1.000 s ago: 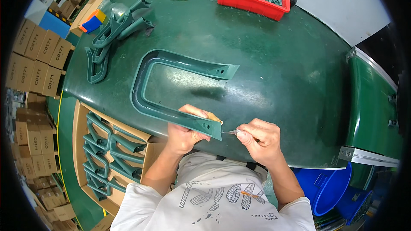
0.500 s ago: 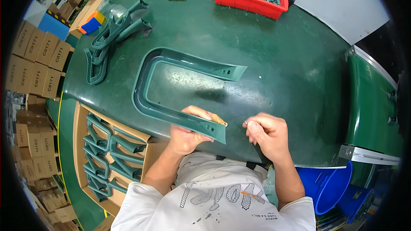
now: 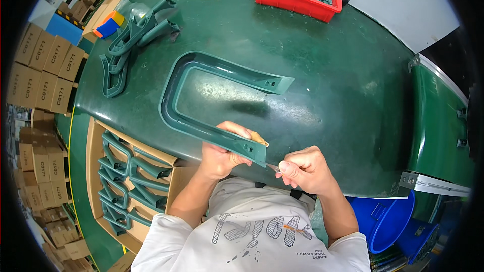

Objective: Manually clean plastic parts, pack them into a cardboard box, and seal the box with tape in a factory environment.

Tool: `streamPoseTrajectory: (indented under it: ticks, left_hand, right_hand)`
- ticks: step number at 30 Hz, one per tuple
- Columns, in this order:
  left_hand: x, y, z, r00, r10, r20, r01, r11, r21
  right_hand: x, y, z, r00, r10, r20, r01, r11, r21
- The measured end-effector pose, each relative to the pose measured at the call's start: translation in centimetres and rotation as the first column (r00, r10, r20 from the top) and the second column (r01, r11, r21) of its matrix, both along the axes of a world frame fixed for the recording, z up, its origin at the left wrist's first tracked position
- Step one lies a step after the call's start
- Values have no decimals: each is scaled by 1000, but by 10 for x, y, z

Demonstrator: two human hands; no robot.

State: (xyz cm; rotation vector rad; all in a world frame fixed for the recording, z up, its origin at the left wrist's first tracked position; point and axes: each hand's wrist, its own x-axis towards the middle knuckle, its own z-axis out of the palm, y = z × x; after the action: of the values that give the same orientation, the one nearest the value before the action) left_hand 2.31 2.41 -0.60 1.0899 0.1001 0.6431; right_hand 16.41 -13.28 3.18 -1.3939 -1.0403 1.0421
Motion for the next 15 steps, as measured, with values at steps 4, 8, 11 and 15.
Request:
streamPoseTrajectory:
  ticks: [4,8,11,15]
  left_hand:
    - [0,-4,-2,995,85,-57,-84,996,21]
    - [1,3,-5,995,97,-7,-97,992,-77]
    - [1,-5,14,991,114,-72,-127,972,-200]
    - [-1,-8,16,988,123,-93,-140,969,-204]
  right_hand:
    - [-4,-2,-1,971,140,193,-149,988,31]
    - [-13,0,1,961,81,265,-122,982,143]
    - [-3,1,3,928,-266,262,176,931,320]
    - [-2,6,1,699,-535,475,305,823,478]
